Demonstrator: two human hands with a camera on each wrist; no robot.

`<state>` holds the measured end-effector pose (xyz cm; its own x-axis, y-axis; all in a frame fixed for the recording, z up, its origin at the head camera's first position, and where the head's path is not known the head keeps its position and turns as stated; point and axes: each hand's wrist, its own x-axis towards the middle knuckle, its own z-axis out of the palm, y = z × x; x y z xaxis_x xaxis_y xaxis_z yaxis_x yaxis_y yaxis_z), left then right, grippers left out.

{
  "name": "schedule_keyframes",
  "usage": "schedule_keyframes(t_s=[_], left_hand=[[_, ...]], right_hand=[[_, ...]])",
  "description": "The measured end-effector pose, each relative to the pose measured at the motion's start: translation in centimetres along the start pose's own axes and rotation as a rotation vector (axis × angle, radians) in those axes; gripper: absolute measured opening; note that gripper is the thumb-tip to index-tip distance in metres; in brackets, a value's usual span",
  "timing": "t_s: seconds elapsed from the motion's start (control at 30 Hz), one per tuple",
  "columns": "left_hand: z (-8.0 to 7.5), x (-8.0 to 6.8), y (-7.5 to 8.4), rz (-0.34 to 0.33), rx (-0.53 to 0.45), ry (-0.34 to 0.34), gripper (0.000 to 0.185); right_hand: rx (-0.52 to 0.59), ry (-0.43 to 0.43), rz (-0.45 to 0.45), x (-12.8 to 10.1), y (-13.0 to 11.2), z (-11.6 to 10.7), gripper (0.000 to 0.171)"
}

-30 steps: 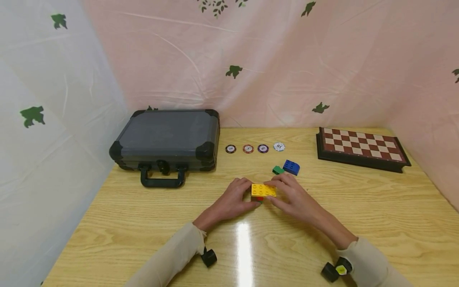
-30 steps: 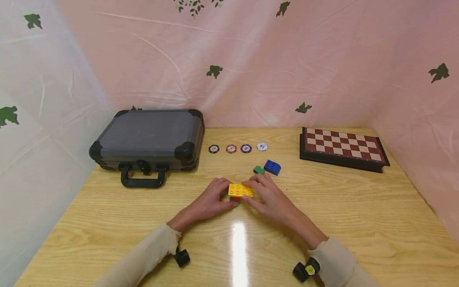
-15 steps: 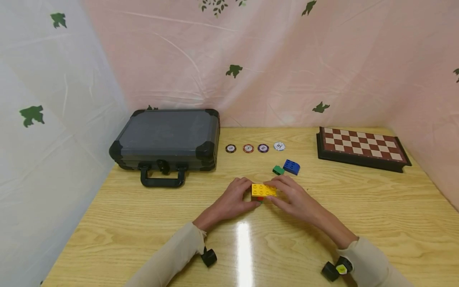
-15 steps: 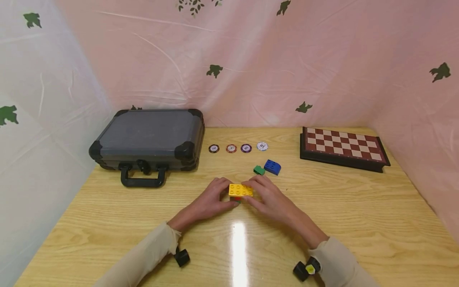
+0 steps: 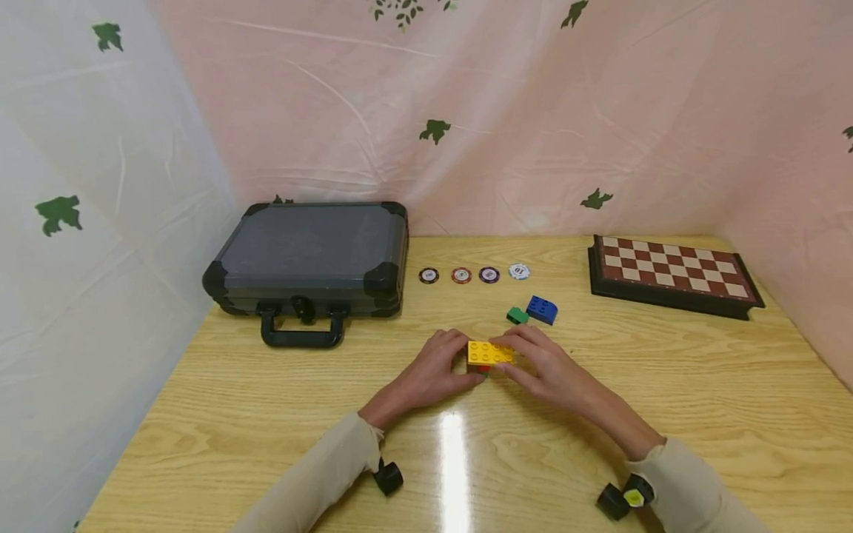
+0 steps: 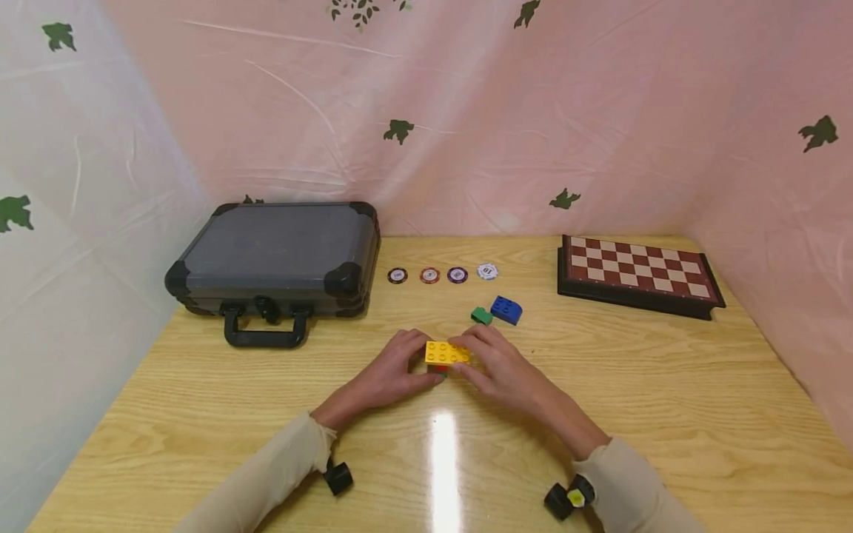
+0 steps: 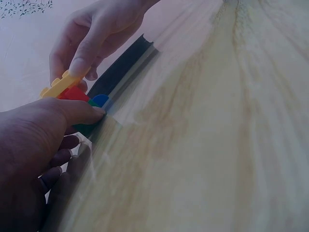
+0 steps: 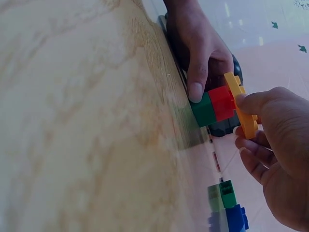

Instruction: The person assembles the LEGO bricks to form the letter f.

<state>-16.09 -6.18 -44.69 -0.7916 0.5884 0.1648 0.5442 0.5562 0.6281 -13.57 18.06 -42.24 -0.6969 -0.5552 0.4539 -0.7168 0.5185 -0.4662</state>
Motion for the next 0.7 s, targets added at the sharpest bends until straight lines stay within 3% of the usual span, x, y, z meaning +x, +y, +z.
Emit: schedule_keyframes(t_s=[0.7], left_hand=[[-0.10, 0.01, 0.14, -0.007, -0.007, -0.006, 0.038]], right_hand=[[0.021, -0.075, 0.082, 0.15, -0.10, -0.22, 0.032]])
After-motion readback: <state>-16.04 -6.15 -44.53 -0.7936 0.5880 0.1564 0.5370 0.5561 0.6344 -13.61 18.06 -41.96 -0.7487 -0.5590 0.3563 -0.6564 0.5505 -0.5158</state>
